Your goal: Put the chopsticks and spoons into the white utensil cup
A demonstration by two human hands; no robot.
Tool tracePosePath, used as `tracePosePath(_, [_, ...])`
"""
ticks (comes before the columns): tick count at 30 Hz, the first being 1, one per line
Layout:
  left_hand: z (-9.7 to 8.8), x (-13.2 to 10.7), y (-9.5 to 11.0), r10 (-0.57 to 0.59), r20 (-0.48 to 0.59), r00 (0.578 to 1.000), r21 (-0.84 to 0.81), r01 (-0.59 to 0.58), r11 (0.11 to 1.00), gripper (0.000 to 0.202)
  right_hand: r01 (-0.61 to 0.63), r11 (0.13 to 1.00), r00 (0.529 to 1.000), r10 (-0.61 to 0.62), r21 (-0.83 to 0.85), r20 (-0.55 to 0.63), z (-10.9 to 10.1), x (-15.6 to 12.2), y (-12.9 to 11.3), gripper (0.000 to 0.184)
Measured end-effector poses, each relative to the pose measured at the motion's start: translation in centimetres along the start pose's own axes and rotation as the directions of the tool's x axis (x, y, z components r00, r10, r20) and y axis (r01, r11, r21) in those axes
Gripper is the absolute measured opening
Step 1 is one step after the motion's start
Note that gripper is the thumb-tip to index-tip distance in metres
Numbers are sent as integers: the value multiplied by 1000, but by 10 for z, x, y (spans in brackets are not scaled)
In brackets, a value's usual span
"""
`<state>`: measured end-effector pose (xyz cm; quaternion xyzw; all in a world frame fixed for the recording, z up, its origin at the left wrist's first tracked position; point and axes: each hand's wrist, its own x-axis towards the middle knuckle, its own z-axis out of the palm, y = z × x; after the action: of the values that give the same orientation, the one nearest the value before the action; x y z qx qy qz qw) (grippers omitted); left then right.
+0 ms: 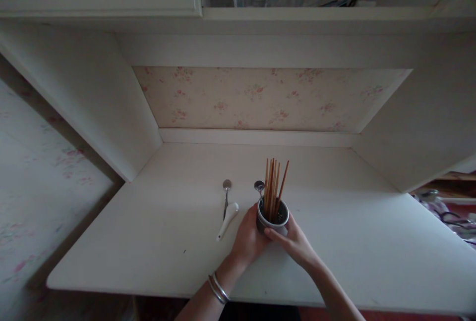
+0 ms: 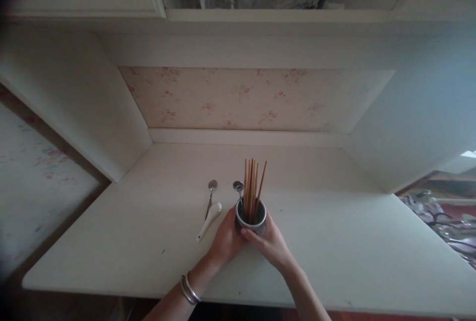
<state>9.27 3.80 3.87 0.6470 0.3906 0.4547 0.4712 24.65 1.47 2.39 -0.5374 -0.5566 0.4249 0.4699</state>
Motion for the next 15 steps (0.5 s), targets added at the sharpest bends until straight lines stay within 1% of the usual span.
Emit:
tracePosePath(2, [-3,0,3,-15,43,999,6,15,1000,56,22,998,998,-26,-58,-59,-4,-7,-3,70])
tracePosePath(3, [-4,0,3,-24,56,998,10,24,1000,58,41,995,991,-52,-89,-126,-5,-12,-5,68])
tracePosePath(4, [-4,0,3,-34,60,998,19,33,999,61,57,990,973,-84,-128,-215,-6,-18,-7,63])
tracePosePath(5, [-4,0,2,-41,52,998,34,40,999,63,73,982,939,-127,-176,-319,-6,-24,-11,55])
tracePosePath(6, [-4,0,1,-45,39,998,55,43,998,66,87,970,894,-177,-228,-412,-5,-31,-16,45])
tracePosePath(7, [-4,0,-1,-48,23,999,78,46,996,69,107,954,851,-234,-280,-471,-2,-37,-24,34])
tracePosePath(8, [-4,1,-3,-51,11,999,101,50,994,70,135,933,824,-292,-333,-486,2,-43,-33,23])
tracePosePath(9, [-4,2,-5,-53,6,999,120,52,991,69,185,910,826,-349,-372,-443,8,-47,-45,13])
tracePosePath(10, [-4,2,-6,-56,5,998,135,55,989,65,252,881,852,-398,-401,-340,15,-50,-57,5])
tracePosePath(11, [-5,2,-6,-64,6,998,148,62,987,60,323,846,884,-430,-425,-183,25,-51,-70,3])
tracePosePath(12, [-5,1,-6,-76,8,997,159,73,985,53,385,810,893,-448,-441,-44,35,-49,-81,6])
tracePosePath(13, [-4,0,-5,-91,9,996,168,88,982,48,416,785,899,-432,-460,77,47,-45,-91,7])
tracePosePath(15, [0,-6,-3,-126,10,992,188,122,975,41,419,746,907,-366,-518,208,70,-32,-104,10])
